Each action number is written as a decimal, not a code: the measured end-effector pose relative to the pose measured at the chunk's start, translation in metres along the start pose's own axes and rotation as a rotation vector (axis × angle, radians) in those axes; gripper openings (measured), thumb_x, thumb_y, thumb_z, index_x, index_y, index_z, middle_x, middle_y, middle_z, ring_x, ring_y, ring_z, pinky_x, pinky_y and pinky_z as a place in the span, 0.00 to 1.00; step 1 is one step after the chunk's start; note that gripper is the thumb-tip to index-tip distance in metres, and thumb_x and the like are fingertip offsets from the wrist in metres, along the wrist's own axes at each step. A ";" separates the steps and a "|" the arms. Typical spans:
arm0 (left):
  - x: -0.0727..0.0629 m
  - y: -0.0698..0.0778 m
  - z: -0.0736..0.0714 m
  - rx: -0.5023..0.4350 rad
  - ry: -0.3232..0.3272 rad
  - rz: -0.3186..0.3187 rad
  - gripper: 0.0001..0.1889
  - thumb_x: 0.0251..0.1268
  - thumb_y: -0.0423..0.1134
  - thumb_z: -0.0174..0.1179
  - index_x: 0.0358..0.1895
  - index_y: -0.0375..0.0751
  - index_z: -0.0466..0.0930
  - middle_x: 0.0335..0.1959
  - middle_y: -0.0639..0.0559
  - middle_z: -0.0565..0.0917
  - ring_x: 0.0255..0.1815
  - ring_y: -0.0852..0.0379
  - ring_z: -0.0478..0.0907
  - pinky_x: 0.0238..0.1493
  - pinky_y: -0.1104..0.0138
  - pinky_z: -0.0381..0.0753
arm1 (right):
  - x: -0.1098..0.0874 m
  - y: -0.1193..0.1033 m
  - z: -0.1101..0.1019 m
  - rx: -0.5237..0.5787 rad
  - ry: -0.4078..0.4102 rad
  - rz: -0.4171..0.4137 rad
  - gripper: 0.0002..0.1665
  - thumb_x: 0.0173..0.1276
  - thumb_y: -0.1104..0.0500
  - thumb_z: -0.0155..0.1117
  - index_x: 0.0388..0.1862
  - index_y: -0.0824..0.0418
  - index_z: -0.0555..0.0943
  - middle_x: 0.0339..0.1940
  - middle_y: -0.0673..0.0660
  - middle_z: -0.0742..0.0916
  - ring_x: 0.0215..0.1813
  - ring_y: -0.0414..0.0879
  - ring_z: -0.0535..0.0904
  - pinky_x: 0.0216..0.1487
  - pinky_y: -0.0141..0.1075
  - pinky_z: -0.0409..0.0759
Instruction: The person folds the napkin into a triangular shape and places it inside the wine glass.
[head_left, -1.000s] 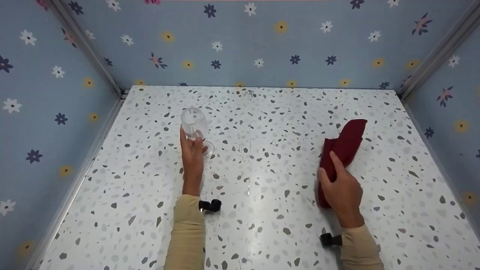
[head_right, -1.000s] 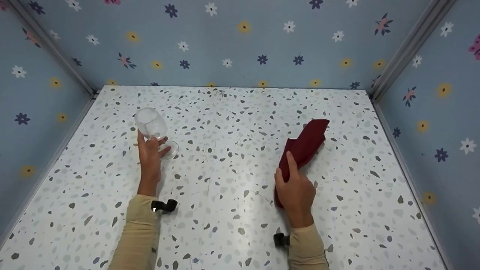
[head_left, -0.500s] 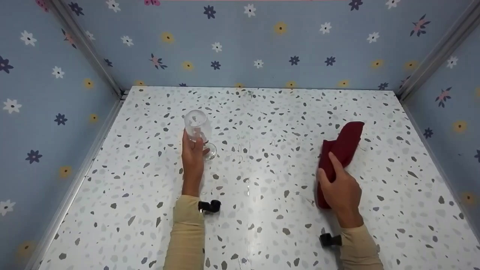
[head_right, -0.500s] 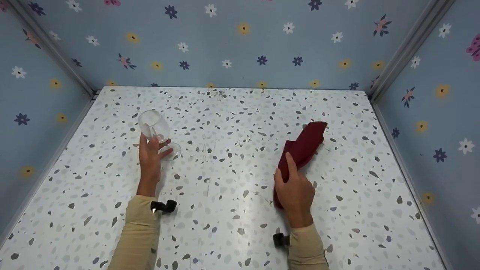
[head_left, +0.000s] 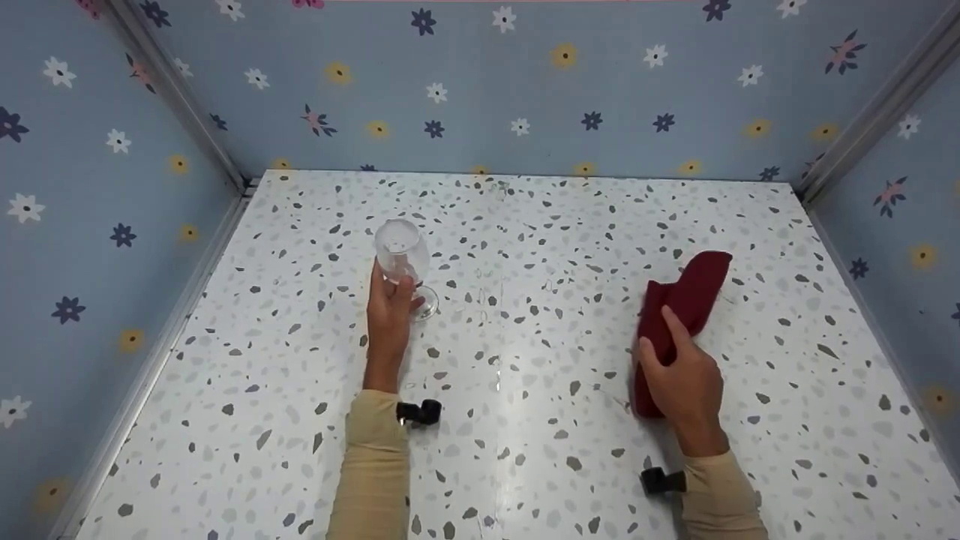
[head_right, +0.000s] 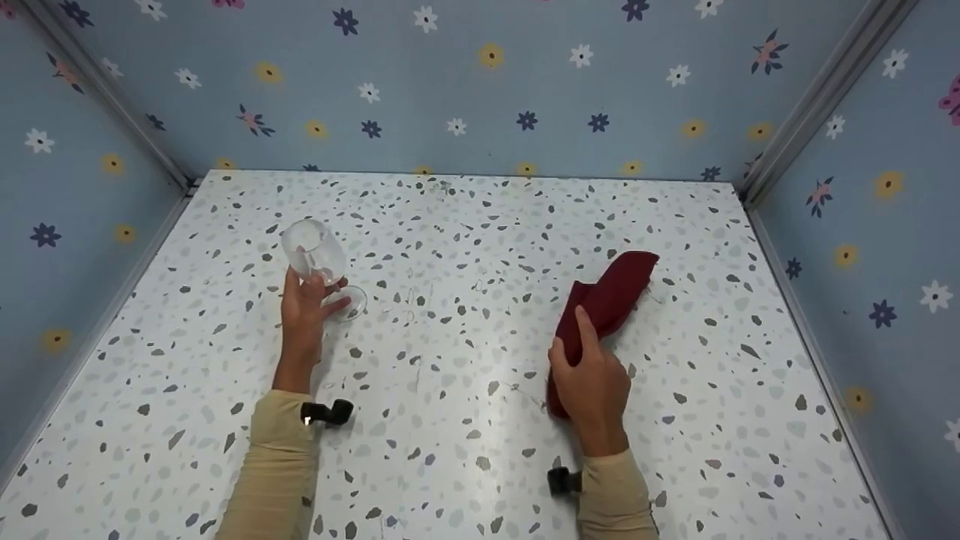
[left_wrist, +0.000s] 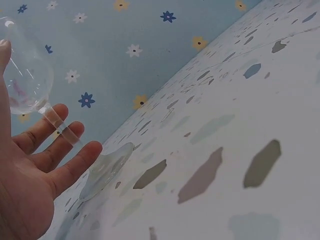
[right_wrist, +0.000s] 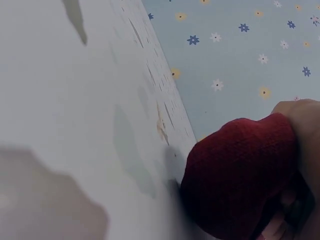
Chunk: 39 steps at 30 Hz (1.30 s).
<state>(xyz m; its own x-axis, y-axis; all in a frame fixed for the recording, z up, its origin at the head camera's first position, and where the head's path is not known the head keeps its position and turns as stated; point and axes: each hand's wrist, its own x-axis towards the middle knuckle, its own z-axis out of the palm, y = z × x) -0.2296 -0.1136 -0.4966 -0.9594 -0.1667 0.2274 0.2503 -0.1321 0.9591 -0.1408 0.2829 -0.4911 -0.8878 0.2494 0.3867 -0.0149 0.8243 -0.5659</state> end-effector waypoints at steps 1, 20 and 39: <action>0.001 -0.004 -0.001 -0.003 0.000 -0.004 0.35 0.79 0.40 0.50 0.82 0.45 0.44 0.71 0.32 0.67 0.65 0.42 0.72 0.58 0.40 0.74 | 0.000 0.000 0.000 0.006 0.003 0.000 0.33 0.69 0.51 0.65 0.73 0.53 0.73 0.22 0.64 0.83 0.25 0.56 0.75 0.30 0.49 0.72; 0.001 -0.018 -0.001 0.099 0.042 -0.020 0.39 0.75 0.59 0.53 0.81 0.55 0.48 0.67 0.43 0.73 0.61 0.50 0.76 0.54 0.52 0.81 | 0.001 -0.001 -0.002 0.270 0.007 0.130 0.35 0.72 0.54 0.62 0.77 0.53 0.68 0.65 0.66 0.80 0.49 0.55 0.79 0.52 0.51 0.77; 0.000 -0.012 0.003 0.131 0.005 -0.044 0.37 0.77 0.48 0.54 0.82 0.50 0.46 0.66 0.36 0.73 0.61 0.38 0.76 0.55 0.48 0.80 | 0.002 -0.002 -0.005 0.299 0.040 0.108 0.36 0.72 0.53 0.63 0.77 0.55 0.66 0.72 0.59 0.75 0.60 0.51 0.76 0.60 0.49 0.73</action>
<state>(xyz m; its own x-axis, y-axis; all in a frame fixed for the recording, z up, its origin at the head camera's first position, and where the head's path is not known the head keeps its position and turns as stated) -0.2327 -0.1087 -0.5077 -0.9684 -0.1688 0.1837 0.1881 -0.0106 0.9821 -0.1403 0.2843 -0.4855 -0.8730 0.3518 0.3377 -0.0617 0.6074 -0.7920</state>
